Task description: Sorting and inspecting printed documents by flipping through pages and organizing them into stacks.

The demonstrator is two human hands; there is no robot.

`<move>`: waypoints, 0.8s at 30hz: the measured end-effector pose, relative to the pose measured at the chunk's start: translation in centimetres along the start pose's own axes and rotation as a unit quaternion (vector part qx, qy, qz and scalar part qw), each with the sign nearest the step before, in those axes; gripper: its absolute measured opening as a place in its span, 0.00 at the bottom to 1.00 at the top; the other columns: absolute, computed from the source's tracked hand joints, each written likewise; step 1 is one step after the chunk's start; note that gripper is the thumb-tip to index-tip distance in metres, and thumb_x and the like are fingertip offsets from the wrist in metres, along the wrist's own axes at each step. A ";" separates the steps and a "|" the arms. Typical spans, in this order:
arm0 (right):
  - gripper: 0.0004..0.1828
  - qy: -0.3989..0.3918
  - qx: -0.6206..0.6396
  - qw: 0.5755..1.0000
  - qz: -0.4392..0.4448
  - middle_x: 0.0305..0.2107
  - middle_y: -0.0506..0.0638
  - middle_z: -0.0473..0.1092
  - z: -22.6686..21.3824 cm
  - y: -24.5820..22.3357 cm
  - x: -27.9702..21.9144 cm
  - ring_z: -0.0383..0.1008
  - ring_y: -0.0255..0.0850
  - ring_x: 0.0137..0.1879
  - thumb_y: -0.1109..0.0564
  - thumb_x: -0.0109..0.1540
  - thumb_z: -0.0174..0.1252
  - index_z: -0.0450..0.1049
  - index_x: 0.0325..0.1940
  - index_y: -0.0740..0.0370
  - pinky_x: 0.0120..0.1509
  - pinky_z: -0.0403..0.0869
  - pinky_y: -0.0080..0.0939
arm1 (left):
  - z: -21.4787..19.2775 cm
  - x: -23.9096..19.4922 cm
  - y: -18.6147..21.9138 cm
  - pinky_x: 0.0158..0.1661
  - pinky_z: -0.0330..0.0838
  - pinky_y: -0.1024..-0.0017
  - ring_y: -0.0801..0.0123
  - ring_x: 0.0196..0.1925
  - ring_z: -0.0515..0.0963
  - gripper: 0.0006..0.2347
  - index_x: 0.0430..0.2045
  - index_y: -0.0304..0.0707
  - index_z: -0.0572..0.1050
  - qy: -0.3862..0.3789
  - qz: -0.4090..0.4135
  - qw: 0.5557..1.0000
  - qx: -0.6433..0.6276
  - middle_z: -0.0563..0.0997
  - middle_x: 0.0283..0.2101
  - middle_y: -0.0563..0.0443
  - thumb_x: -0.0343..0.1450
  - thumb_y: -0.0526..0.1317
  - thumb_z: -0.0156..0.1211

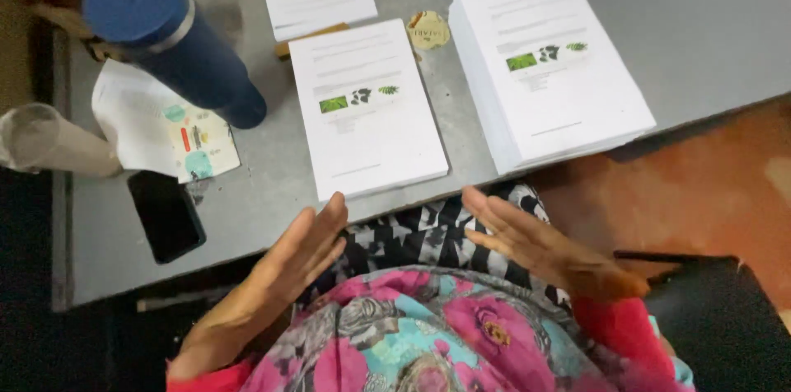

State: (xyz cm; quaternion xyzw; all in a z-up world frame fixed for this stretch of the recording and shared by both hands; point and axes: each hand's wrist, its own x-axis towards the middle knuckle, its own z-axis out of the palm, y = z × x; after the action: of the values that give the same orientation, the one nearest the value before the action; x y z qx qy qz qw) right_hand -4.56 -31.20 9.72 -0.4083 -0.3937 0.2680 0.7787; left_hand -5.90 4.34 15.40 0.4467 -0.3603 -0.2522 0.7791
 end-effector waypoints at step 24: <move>0.20 0.229 -0.495 0.837 0.039 0.62 0.57 0.62 -10.0 8.8 5.1 0.48 0.59 0.73 0.65 0.64 0.51 0.70 0.60 0.61 0.74 0.47 0.59 | -8.7 8.2 -13.4 0.45 0.69 0.62 0.53 0.42 0.77 0.10 0.25 0.41 0.72 0.245 0.011 0.843 0.478 0.81 0.39 0.49 0.60 0.34 0.71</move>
State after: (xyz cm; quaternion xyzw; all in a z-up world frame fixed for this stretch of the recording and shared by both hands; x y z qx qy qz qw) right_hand 5.68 -27.06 0.75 -0.8040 -0.2685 -0.0337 0.5295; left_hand 5.02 -3.42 3.49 0.8072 -0.2380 0.0778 0.5345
